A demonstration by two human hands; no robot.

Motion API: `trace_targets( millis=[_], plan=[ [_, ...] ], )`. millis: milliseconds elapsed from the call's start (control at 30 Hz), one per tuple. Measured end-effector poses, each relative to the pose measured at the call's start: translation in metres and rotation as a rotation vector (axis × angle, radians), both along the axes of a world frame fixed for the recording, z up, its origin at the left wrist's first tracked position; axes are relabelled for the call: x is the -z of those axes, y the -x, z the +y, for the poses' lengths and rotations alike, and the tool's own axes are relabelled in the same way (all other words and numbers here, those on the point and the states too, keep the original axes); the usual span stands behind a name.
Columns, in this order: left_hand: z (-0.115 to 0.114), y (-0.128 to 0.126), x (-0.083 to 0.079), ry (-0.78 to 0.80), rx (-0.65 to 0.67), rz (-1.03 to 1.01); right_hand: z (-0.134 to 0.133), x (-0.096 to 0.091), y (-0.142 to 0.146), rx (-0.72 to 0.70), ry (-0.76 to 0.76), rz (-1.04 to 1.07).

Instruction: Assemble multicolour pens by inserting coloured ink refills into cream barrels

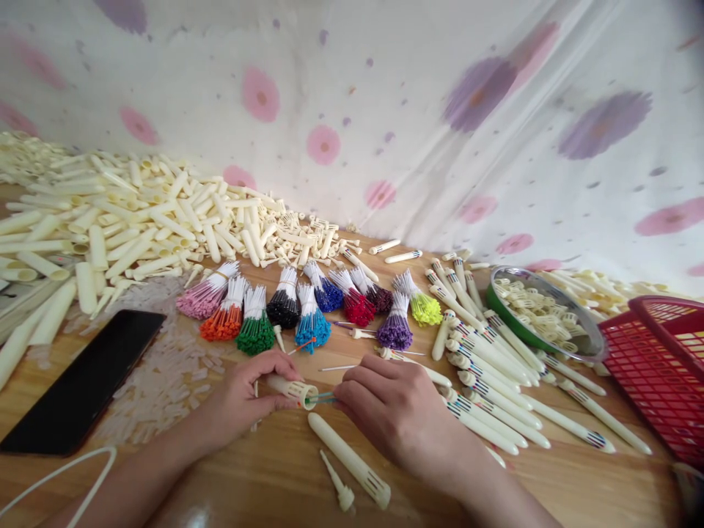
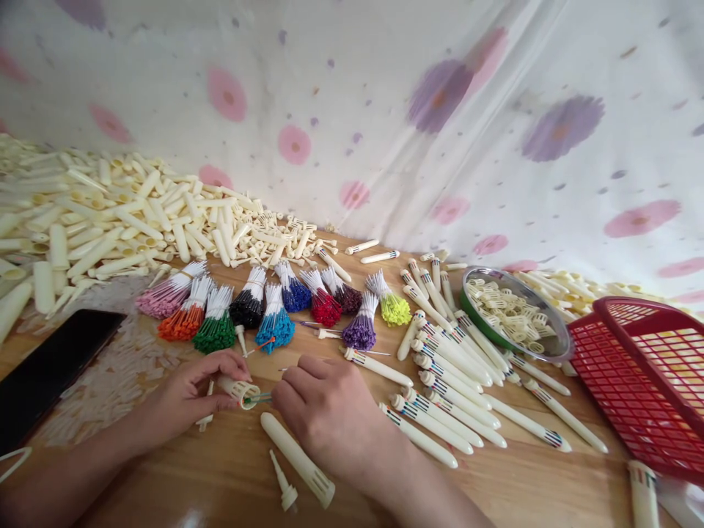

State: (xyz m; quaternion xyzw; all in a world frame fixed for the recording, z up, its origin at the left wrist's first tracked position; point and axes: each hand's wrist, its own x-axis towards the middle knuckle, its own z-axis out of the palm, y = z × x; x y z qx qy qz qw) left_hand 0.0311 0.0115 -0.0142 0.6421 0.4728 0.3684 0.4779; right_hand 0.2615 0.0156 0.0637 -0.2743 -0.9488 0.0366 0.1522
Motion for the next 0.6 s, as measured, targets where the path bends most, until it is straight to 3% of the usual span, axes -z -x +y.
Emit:
trace_targets(
  millis=[300, 600],
  plan=[
    [0.002, 0.003, -0.011, 0.091, 0.113, 0.112, 0.003, 0.001, -0.006, -0.015, -0.051, 0.085],
    [0.001, 0.001, -0.015, 0.099, 0.154, 0.122, 0.009, 0.009, -0.005, -0.007, 0.028, 0.161]
  ],
)
